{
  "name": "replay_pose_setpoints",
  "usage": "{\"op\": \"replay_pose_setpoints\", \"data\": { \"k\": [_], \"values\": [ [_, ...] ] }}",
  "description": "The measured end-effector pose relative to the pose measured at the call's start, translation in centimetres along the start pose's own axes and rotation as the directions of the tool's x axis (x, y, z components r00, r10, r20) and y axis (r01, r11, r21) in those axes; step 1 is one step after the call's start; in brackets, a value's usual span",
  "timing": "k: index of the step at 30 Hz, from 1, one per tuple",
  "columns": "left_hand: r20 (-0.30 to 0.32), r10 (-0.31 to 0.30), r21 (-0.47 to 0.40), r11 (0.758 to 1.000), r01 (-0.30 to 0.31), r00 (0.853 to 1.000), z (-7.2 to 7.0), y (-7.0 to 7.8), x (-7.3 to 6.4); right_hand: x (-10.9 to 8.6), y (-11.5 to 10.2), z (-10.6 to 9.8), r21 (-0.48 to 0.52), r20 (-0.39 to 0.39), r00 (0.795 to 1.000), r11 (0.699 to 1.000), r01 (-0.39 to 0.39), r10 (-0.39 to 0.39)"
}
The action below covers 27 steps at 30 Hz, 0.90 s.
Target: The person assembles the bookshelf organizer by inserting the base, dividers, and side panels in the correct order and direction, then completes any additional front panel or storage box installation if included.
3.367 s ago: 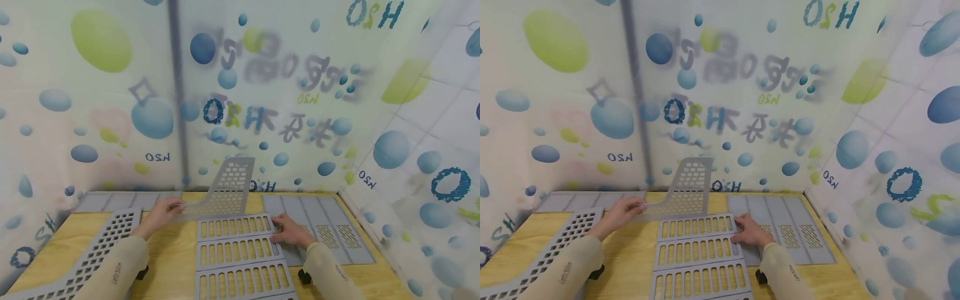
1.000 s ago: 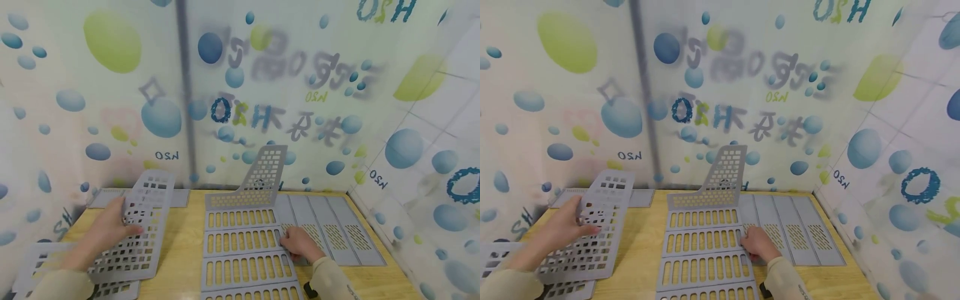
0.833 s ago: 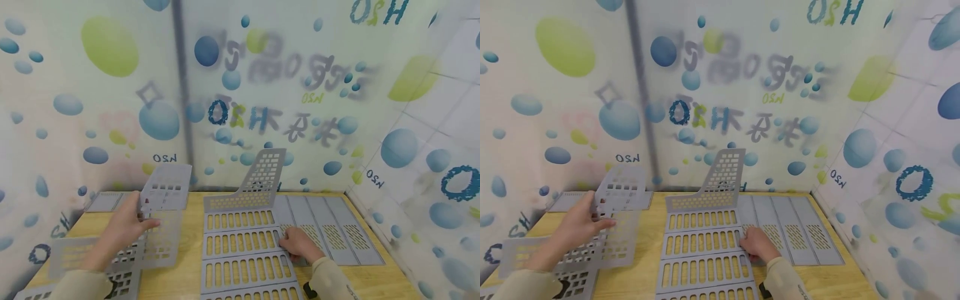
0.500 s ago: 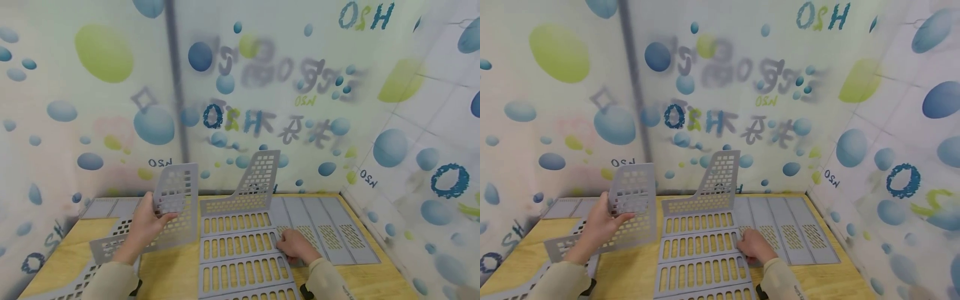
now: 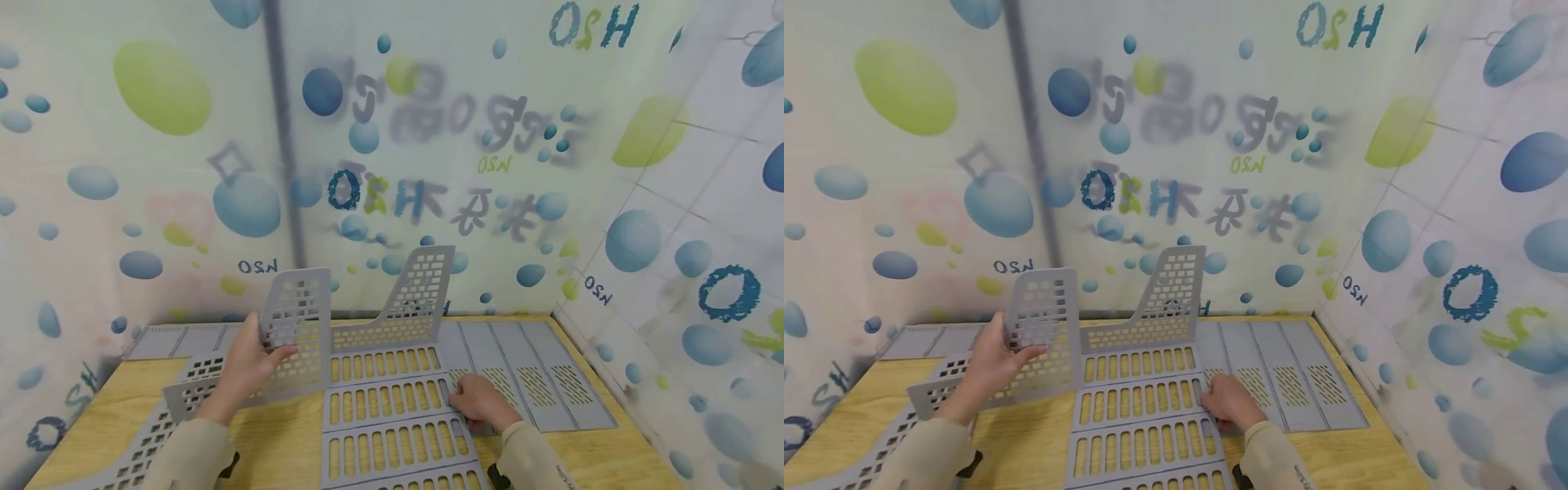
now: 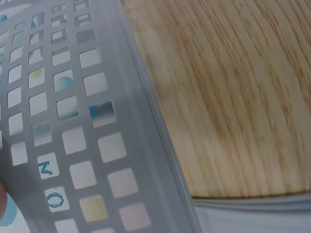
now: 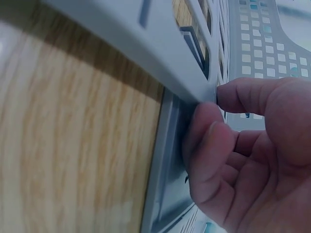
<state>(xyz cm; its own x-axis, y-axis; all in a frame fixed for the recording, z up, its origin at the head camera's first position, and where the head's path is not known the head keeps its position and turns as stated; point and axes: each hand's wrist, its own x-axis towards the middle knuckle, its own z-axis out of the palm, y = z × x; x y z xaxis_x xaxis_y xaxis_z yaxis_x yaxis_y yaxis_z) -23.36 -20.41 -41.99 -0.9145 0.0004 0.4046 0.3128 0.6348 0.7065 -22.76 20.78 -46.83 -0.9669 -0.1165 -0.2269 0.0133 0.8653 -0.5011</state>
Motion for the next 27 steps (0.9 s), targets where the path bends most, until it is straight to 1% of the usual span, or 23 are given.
{"op": "replay_pose_setpoints", "data": {
  "k": [6, 9, 11, 13, 15, 18, 21, 23, 25, 27],
  "values": [
    [0.011, 0.032, 0.004, 0.999, -0.032, 0.999, -0.2, -0.5, 0.1, 0.0, 0.0, 0.1, -0.033, -0.042, 0.999, 0.999, -0.001, 0.0],
    [0.039, 0.06, -0.015, 0.998, -0.06, 0.997, -0.5, -1.0, 0.1, 0.1, 0.1, 0.1, -0.031, -0.053, 0.999, 1.0, 0.002, -0.004],
    [0.064, 0.067, -0.016, 0.998, -0.066, 0.996, -0.8, -1.4, 0.0, 0.1, 0.1, 0.1, -0.027, -0.072, 0.997, 1.0, 0.016, -0.018],
    [0.097, 0.061, -0.013, 0.998, -0.06, 0.993, -1.2, -1.8, -0.1, 0.2, 0.1, 0.0, -0.02, -0.102, 0.994, 0.999, 0.048, -0.049],
    [0.123, 0.043, -0.006, 0.999, -0.043, 0.991, -1.5, -2.1, -0.2, 0.4, 0.1, 0.0, -0.027, -0.129, 0.987, 0.995, 0.095, -0.097],
    [0.141, 0.039, -0.06, 0.998, -0.031, 0.989, -1.6, -2.5, -0.4, 0.6, 0.2, 0.1, -0.065, -0.157, 0.973, 0.985, 0.162, -0.171],
    [0.124, 0.07, -0.146, 0.988, -0.051, 0.99, -1.0, -2.6, -0.4, 0.8, 0.4, 0.3, -0.086, -0.165, 0.966, 0.978, 0.189, -0.201],
    [0.123, 0.092, -0.198, 0.978, -0.066, 0.988, -0.2, -2.5, -0.3, 0.8, 0.5, 0.4, -0.073, -0.169, 0.963, 0.977, 0.202, -0.212],
    [0.119, 0.093, -0.213, 0.975, -0.066, 0.988, 0.6, -2.2, -0.1, 0.8, 0.6, 0.5, -0.073, -0.171, 0.959, 0.974, 0.215, -0.224],
    [0.127, 0.083, -0.219, 0.974, -0.053, 0.989, 1.4, -1.8, 0.0, 0.8, 0.6, 0.6, -0.076, -0.18, 0.956, 0.972, 0.222, -0.233]
  ]
}}
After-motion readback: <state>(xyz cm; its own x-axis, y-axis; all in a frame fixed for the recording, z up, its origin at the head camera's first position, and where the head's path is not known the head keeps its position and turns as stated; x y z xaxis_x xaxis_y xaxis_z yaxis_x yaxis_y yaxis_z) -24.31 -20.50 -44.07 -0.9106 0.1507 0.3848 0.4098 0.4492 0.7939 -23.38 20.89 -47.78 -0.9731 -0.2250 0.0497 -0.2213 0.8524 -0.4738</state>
